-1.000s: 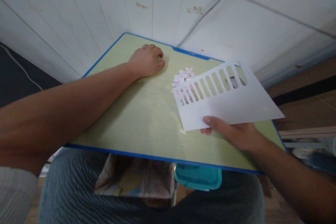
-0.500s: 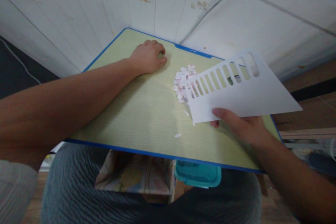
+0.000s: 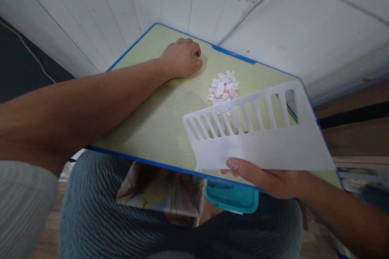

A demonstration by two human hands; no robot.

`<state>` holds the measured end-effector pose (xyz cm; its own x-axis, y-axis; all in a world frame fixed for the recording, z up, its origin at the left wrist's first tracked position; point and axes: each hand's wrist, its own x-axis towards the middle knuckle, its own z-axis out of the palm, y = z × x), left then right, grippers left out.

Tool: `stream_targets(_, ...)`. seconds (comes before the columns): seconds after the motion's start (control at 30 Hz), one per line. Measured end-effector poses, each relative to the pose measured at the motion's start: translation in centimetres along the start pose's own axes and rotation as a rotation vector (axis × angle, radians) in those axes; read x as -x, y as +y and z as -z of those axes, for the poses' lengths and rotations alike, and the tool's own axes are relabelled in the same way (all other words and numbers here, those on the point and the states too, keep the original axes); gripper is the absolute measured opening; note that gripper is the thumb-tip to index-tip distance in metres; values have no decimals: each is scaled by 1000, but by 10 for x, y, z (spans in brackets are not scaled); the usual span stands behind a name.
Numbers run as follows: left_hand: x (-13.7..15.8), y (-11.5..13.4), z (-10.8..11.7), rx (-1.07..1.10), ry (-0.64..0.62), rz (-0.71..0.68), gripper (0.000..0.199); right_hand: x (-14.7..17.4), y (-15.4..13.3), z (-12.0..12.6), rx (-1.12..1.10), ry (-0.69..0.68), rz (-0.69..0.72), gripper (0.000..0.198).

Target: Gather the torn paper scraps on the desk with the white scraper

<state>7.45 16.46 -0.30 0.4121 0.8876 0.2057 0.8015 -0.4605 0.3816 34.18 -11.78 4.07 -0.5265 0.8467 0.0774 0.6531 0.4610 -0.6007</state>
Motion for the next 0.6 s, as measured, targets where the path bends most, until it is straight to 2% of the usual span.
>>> stream_targets(0.07,1,0,1,-16,17,-20,60,0,1,0,-16,-23,-7,27)
stream_targets(0.2,1,-4,-1,10,28,-39,57,-1,0,-3,11,19,-44,31)
stream_targets(0.3,-1,-7,-2,44,33,-48,57,-2,-6,-4,28,-23,18,27)
stream_targets(0.4,1,-4,-1,33,27,-43,60,-1,-6,-2,13,-40,22,23)
stream_targets(0.5,4,3,3,-22,15,-16,68,1,1,-1,-27,7,-62,31)
stream_targets(0.6,6,8,5,-59,-3,-1,75,0,3,-3,-61,37,-57,30)
